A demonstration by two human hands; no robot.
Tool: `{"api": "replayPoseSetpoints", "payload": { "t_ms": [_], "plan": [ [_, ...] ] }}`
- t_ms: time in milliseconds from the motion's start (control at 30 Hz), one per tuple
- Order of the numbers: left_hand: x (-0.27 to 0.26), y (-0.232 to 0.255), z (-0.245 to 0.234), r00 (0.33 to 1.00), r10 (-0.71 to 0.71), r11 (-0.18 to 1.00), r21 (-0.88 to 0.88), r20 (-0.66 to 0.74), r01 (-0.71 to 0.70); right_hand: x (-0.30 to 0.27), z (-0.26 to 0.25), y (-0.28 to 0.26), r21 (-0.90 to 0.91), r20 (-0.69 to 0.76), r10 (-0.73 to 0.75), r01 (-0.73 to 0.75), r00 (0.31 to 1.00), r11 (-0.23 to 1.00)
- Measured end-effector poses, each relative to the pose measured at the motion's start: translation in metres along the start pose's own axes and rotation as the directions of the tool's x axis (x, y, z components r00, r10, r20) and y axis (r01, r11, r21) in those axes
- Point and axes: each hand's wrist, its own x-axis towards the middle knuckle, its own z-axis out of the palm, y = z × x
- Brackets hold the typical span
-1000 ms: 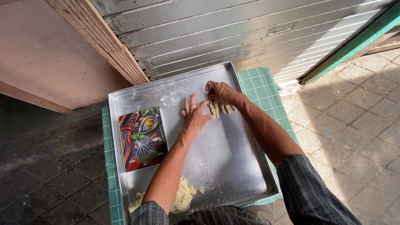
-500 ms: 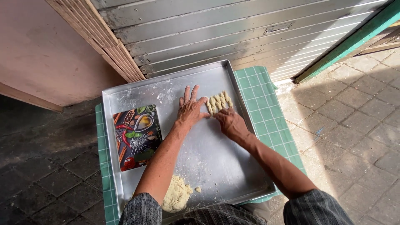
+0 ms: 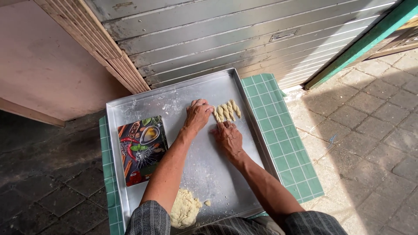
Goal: The person rolls a piece of dough into a rope on a metal tray, twists it into a spiral shape, and places it with other finished pieces. They then weigh a small portion of dough on a digital scale, adjust the amount, and continue shaping the dough by hand.
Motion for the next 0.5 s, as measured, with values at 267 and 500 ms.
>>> {"api": "replayPoseSetpoints", "payload": {
  "t_ms": [267, 500],
  "plan": [
    [0.026, 0.002, 0.013, 0.996, -0.086, 0.995, -0.057, -0.032, 0.084, 0.009, 0.011, -0.009, 0.065, -0.084, 0.154, -0.149, 0.984, 0.987],
    [0.027, 0.009, 0.005, 0.993, -0.116, 0.988, -0.097, 0.023, 0.118, 0.02, 0.019, -0.006, 0.051, -0.075, 0.263, -0.259, 0.962, 0.964]
  ]
}}
